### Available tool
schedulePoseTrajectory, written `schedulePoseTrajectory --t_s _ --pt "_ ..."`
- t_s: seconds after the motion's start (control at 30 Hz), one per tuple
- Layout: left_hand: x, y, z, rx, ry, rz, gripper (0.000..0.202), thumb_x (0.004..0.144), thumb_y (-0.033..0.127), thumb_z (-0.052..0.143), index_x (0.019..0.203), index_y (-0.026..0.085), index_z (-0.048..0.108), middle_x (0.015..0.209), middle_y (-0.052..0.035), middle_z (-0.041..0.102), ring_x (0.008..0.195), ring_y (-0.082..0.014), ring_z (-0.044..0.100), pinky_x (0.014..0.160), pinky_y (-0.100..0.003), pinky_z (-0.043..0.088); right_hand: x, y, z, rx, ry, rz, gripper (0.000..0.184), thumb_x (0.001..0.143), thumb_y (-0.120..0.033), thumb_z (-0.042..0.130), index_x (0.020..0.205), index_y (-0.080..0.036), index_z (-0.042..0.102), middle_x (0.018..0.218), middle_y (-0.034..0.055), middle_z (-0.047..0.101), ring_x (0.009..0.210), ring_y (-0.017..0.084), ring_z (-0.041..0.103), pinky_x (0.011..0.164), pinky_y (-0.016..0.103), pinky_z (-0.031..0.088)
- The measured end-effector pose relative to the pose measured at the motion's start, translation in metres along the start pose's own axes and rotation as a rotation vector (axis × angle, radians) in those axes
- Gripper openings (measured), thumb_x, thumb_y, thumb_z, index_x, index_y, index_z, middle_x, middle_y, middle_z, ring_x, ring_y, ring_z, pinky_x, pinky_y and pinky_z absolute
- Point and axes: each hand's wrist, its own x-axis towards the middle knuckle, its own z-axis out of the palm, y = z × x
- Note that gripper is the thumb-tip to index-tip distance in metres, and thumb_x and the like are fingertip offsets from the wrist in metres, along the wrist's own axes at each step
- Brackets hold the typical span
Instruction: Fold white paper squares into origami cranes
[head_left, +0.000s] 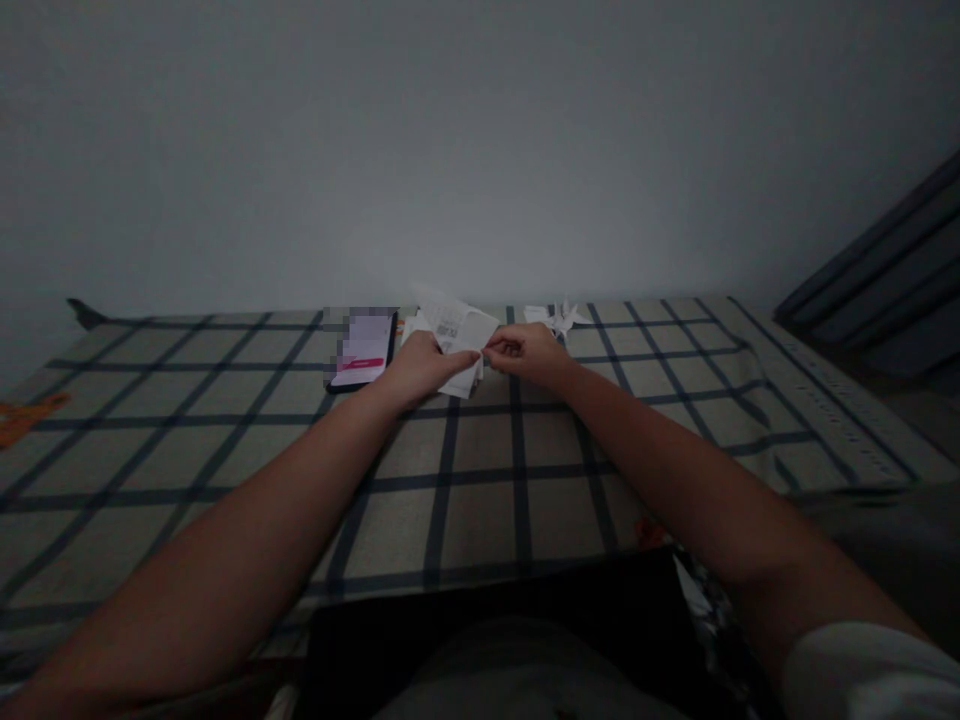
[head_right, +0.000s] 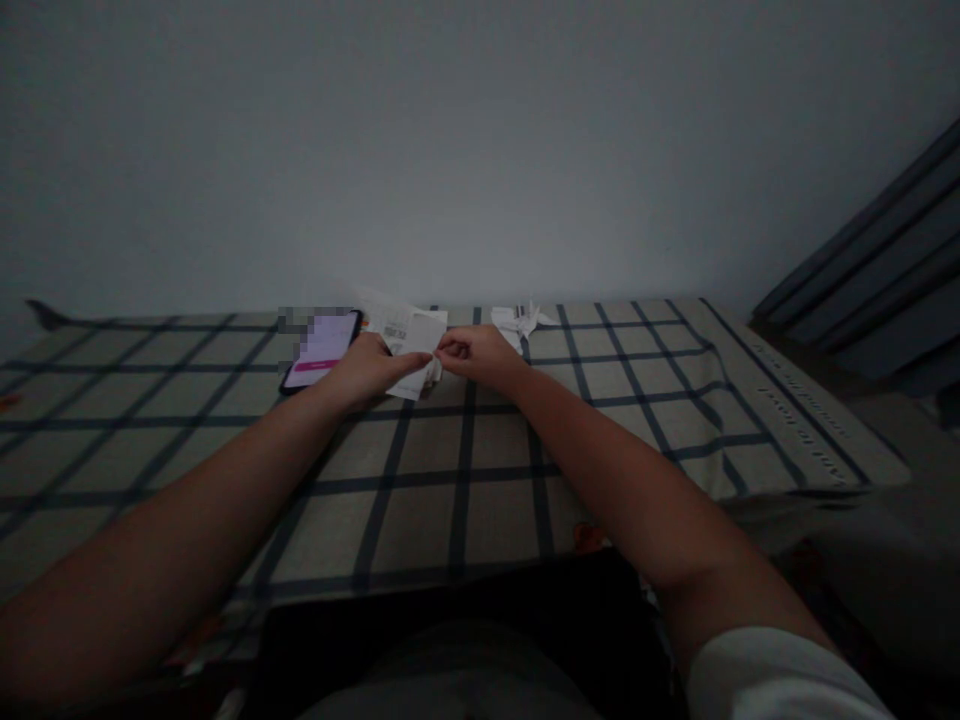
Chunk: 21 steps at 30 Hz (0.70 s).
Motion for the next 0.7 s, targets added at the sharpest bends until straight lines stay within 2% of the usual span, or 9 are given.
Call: schedulePoseTrajectory --t_s 0.2,0.4,0.57,0.7 --pt "0.002 -0.008 0.002 -0.1 -0.035 -0.018 0.041 0.071 0.038 0.078 0.103 0.013 0.075 0.101 -0.0155 0.079 0.083 -0.0265 0.075 0.066 -0.032 0.058 0.002 0.001 -0.002 -0.042 0.065 -0.008 0.022 0.082 -0.035 0.064 0.08 -0.014 0.07 0.07 0.0028 0.067 0.063 0.012 0.055 0.06 0.025 0.04" --pt "0.005 -0.014 0.002 -0.053 -0.057 -0.023 0.035 0.072 0.039 0.077 0.097 0.014 0.076 0.094 -0.0139 0.079 0.072 -0.0236 0.073 0.056 -0.029 0.053 0.004 0.005 -0.007 -0.076 0.117 -0.005 0.022 0.083 -0.034 0.063 0.085 -0.015 0.072 0.071 0.0027 0.068 0.063 0.013 0.054 0.061 0.025 0.041" --pt "0.003 -0.007 -0.001 -0.02 -0.056 -0.084 0.033 0.07 0.04 0.077 0.09 0.013 0.075 0.087 -0.0145 0.078 0.068 -0.0237 0.072 0.052 -0.028 0.049 0.003 0.005 -0.007 -0.108 0.169 -0.026 0.022 0.084 -0.034 0.062 0.088 -0.015 0.073 0.075 0.0036 0.069 0.064 0.013 0.056 0.064 0.026 0.044" --pt "-0.002 0.002 -0.001 0.001 -0.093 -0.079 0.029 0.069 0.037 0.077 0.088 0.014 0.076 0.089 -0.0141 0.078 0.071 -0.0247 0.072 0.057 -0.03 0.052 0.006 0.011 -0.013 -0.108 0.318 0.004 0.02 0.083 -0.031 0.064 0.09 -0.015 0.073 0.075 0.0042 0.069 0.065 0.014 0.058 0.066 0.028 0.047"
